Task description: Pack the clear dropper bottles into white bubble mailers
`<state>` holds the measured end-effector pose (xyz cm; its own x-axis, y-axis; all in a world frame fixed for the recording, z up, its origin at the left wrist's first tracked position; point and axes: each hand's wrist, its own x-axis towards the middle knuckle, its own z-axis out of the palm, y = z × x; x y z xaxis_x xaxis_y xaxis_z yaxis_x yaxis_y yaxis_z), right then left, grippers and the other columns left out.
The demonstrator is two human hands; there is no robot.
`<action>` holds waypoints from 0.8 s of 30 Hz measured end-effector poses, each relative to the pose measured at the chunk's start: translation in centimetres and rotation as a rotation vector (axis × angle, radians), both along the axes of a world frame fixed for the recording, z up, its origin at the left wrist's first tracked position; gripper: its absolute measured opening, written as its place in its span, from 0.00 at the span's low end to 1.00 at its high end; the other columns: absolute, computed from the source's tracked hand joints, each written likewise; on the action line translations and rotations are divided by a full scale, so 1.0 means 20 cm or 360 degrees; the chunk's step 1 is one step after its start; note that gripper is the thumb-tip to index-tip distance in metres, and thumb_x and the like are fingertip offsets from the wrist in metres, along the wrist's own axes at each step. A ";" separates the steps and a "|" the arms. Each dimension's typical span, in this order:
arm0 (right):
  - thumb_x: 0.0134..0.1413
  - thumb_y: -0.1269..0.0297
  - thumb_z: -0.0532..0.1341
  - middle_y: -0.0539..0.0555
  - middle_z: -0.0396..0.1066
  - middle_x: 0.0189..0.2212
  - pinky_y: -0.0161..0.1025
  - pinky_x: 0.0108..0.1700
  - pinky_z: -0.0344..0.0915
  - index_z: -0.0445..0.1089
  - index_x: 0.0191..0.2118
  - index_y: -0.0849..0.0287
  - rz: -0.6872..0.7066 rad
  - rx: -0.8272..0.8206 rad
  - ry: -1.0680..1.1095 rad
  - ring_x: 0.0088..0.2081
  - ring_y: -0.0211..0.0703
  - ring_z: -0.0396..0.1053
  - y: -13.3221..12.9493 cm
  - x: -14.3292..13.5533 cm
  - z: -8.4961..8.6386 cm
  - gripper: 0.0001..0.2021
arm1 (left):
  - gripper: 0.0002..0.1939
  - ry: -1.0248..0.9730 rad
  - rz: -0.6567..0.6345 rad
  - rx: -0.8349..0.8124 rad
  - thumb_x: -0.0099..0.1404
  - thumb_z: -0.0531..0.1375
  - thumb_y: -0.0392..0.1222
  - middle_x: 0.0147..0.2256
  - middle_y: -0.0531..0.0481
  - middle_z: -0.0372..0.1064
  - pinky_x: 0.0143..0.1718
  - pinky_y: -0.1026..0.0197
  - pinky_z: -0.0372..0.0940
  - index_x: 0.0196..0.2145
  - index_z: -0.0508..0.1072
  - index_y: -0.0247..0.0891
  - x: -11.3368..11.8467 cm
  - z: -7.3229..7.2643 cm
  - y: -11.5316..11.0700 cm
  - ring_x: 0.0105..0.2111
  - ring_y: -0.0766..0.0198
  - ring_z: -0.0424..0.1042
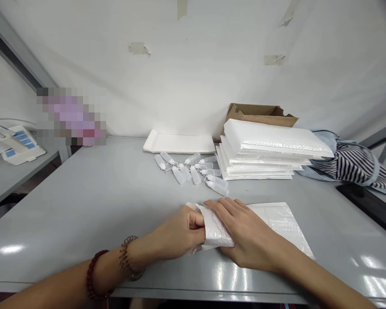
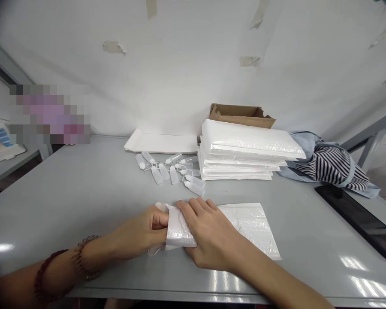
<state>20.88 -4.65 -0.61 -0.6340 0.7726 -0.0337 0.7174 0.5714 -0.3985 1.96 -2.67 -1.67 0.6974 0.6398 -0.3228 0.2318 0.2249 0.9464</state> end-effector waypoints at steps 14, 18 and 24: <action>0.43 0.75 0.58 0.59 0.64 0.45 0.51 0.47 0.62 0.54 0.61 0.57 -0.0209 -0.0171 -0.0371 0.45 0.54 0.62 0.06 0.25 0.07 0.35 | 0.12 0.0258 0.0367 0.1464 0.67 0.52 0.39 0.41 0.41 0.73 0.45 0.54 0.68 0.38 0.74 0.33 -0.06 -0.09 0.24 0.41 0.58 0.71; 0.42 0.76 0.57 0.58 0.65 0.44 0.50 0.47 0.62 0.55 0.60 0.57 -0.0185 -0.0208 -0.0371 0.44 0.53 0.63 0.06 0.26 0.08 0.35 | 0.11 0.0306 0.0177 0.1871 0.66 0.53 0.34 0.51 0.41 0.67 0.55 0.45 0.58 0.43 0.73 0.35 -0.01 -0.14 0.25 0.54 0.51 0.60; 0.41 0.75 0.57 0.59 0.65 0.44 0.50 0.46 0.62 0.55 0.60 0.59 -0.0181 -0.0242 -0.0385 0.43 0.54 0.63 0.07 0.24 0.09 0.35 | 0.10 0.0551 -0.0069 0.2374 0.67 0.55 0.36 0.48 0.43 0.69 0.50 0.47 0.64 0.46 0.70 0.35 -0.01 -0.17 0.25 0.54 0.49 0.59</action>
